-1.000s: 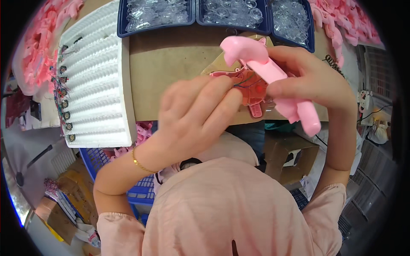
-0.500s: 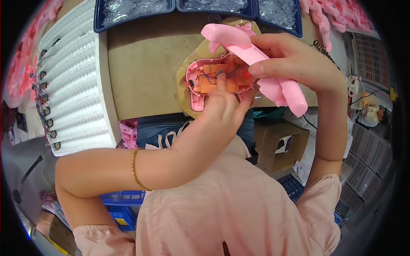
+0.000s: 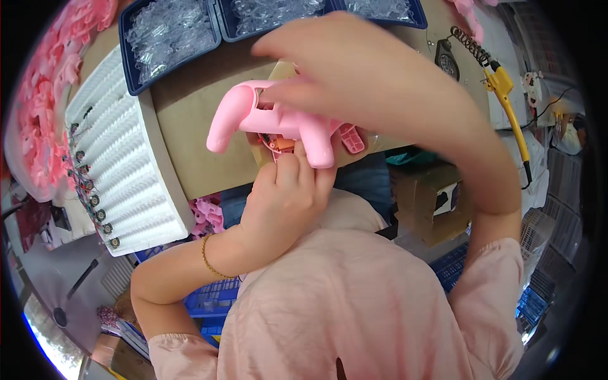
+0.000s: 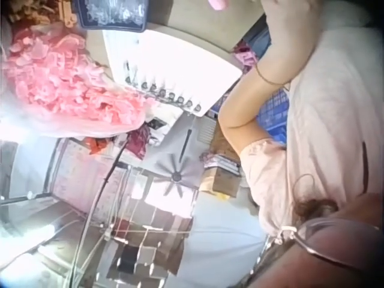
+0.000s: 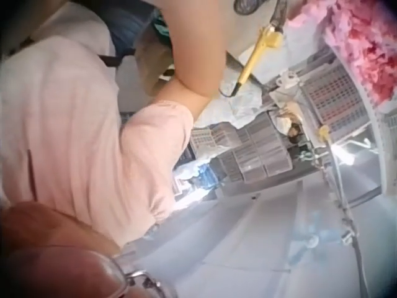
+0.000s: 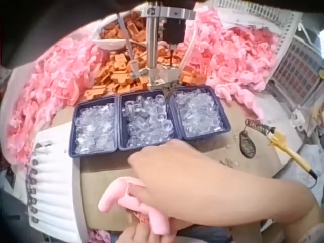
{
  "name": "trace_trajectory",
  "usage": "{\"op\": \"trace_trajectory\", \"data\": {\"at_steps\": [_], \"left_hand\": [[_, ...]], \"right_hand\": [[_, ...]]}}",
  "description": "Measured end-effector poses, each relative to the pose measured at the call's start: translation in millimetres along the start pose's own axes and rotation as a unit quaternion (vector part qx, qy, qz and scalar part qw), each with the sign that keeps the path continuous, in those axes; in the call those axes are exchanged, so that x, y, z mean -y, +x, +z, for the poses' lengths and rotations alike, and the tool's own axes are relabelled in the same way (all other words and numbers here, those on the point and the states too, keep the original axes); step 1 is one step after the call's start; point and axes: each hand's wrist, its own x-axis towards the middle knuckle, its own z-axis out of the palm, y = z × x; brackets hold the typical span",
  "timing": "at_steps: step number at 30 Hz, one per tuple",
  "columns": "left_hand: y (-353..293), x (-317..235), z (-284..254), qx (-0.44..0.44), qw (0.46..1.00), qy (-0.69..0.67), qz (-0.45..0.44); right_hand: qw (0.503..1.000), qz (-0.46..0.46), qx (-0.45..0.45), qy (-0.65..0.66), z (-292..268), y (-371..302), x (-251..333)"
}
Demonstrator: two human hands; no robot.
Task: Assembling a pink toy pony by soldering internal wires and joining the plastic housing components.
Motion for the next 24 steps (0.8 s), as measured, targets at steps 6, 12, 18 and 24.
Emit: {"op": "trace_trajectory", "data": {"at_steps": [6,12,18,24], "left_hand": [[-5,-19,24,-0.177,0.924,-0.238,-0.241],[4,6,-3,-0.01,0.999,-0.023,-0.032],[18,-8,-8,0.006,0.995,0.033,-0.093],[28,-14,-11,0.044,0.991,0.069,-0.103]], "right_hand": [[0.98,0.187,-0.066,0.016,-1,-73,44],[0.98,0.155,-0.126,-0.003,40,-82,44],[0.973,0.16,-0.164,-0.013,47,-86,47],[0.961,0.215,-0.172,0.012,47,-81,47]]}}
